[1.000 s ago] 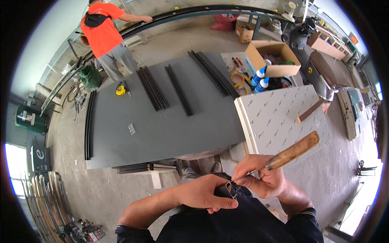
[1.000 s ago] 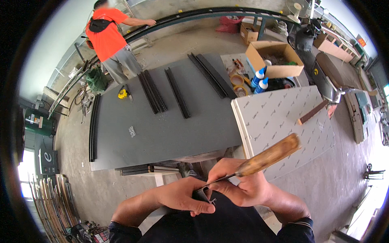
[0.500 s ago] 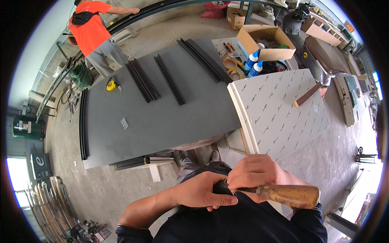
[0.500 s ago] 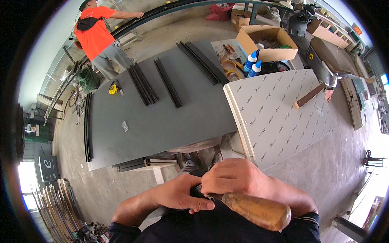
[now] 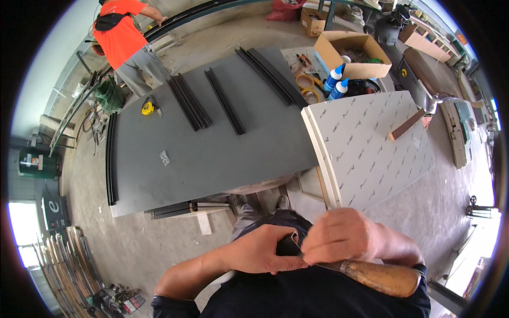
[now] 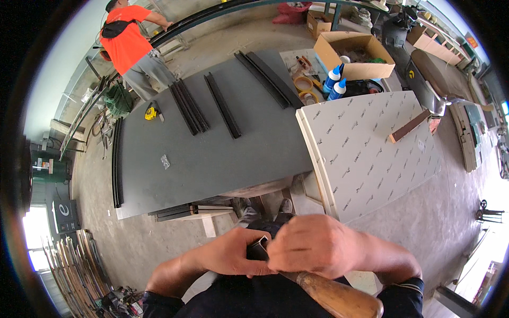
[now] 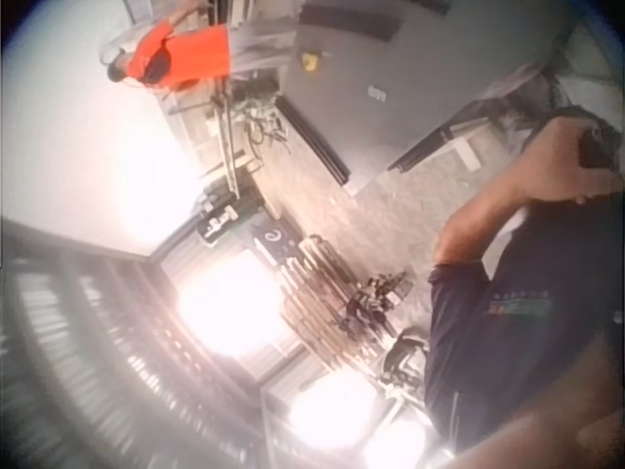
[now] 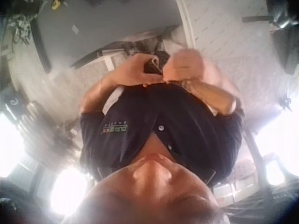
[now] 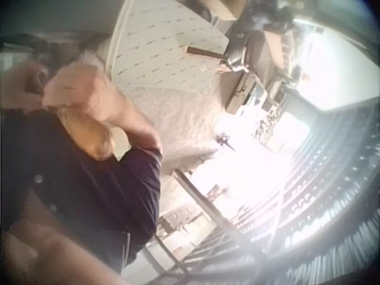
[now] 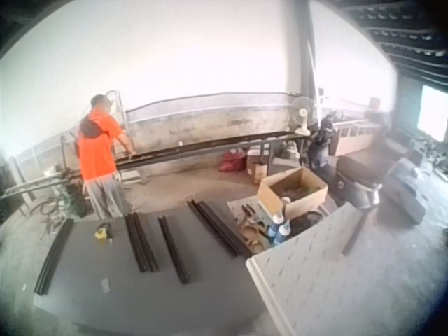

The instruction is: The person uses a hand tool to shave or deburr the edges and inner surfaces of black aluminum extrusions over a work table.

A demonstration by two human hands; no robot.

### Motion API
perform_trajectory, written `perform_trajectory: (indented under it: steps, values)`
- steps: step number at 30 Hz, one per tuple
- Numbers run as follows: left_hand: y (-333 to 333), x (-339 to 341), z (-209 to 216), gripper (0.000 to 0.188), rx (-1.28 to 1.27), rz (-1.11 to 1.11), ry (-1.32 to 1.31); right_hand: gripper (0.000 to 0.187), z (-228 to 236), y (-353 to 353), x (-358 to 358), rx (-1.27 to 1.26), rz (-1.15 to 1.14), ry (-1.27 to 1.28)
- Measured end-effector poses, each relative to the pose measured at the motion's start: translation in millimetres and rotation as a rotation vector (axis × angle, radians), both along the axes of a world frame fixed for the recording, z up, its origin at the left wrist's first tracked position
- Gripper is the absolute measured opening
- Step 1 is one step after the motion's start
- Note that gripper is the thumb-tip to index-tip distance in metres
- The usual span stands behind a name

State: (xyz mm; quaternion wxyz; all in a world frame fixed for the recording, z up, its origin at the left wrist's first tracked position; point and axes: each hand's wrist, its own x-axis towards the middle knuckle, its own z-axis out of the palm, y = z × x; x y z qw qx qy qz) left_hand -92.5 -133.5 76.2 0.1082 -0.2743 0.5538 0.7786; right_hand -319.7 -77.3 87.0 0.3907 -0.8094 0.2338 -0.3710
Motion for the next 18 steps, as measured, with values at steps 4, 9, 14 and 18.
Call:
perform_trajectory:
  steps: [4,9,14,18]
  values:
    - [5,6,2,0.034,-0.521,0.123,0.075,0.010,-9,7,-9,0.113,-0.131,-0.054]
    - [13,1,10,0.034,-0.996,0.202,-0.018,0.013,-4,15,-6,0.478,-0.421,-0.184]
    - [13,-2,3,0.031,-1.249,0.232,0.064,0.012,-4,7,16,0.335,-0.415,-0.161]
    - [12,-2,2,0.030,-1.390,0.162,0.109,0.016,-12,-3,17,0.106,-0.630,0.066]
